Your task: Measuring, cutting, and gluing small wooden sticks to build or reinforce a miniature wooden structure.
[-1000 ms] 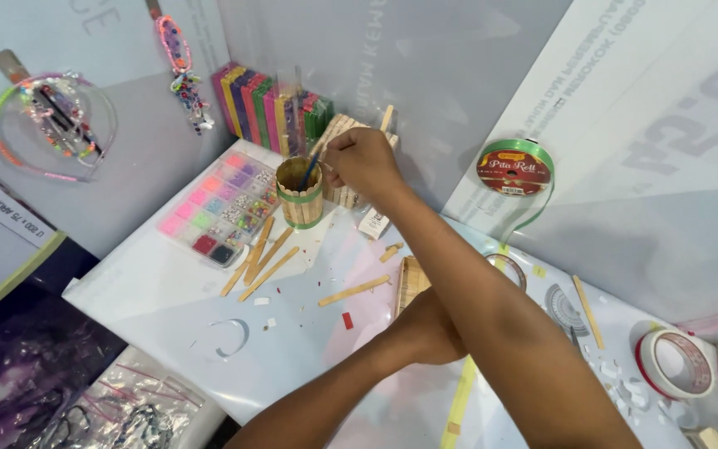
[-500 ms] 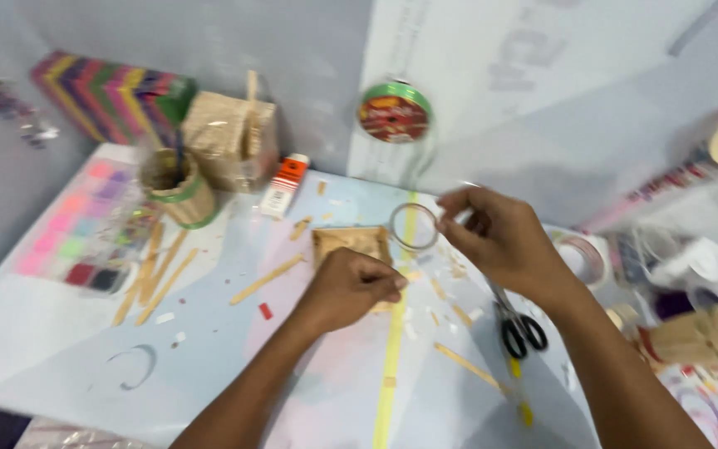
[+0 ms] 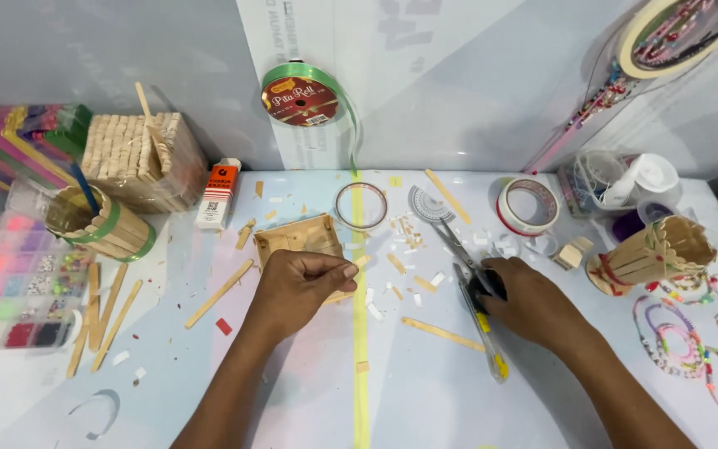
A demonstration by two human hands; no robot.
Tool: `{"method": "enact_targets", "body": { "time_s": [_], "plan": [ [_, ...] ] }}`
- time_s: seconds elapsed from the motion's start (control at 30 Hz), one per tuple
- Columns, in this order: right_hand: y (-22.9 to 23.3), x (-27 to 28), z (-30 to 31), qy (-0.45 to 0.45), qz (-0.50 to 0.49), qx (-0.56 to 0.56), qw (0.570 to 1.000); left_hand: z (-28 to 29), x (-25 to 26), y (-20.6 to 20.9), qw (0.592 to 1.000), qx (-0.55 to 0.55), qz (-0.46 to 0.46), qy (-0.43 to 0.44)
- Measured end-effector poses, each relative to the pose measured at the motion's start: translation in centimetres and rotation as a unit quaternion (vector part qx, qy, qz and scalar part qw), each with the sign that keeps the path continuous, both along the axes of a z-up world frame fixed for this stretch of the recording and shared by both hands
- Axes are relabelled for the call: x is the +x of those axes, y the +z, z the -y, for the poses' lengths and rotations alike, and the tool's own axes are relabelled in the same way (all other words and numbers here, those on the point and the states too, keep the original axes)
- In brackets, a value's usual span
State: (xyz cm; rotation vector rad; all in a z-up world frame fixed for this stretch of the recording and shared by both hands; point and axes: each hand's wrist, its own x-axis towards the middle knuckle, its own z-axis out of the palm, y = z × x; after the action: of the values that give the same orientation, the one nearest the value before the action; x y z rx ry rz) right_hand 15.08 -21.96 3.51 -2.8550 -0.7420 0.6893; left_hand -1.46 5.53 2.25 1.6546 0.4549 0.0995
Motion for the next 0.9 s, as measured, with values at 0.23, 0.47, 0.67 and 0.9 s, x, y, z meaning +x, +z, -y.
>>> {"method": "enact_targets", "body": {
  "time_s": [0.23,0.47,0.67,0.9],
  "plan": [
    [0.5,0.9,0.3,-0.013,-0.004,0.03,0.999,0.0,-0.2,0.2,1.0,-0.004,0.003,-0.004],
    [-1.6,-1.4,0.8,-0.131,-0.202,0.453,0.859,0.1,-0.4,0.4,1.0,-0.014,0.024,-0.014],
    [-4.5,-4.5,-0.5,-0.104,-0.334,0.481,0.804,1.1,-0.3,1.1,1.0,-0.017,-0.023,0.006],
    [-5.0,-6.0,-2.1,-0.073,-0.382,0.481,0.786,1.3,-0.2,0.7,1.0,-0.015,-0.018,-0.009]
  ]
}}
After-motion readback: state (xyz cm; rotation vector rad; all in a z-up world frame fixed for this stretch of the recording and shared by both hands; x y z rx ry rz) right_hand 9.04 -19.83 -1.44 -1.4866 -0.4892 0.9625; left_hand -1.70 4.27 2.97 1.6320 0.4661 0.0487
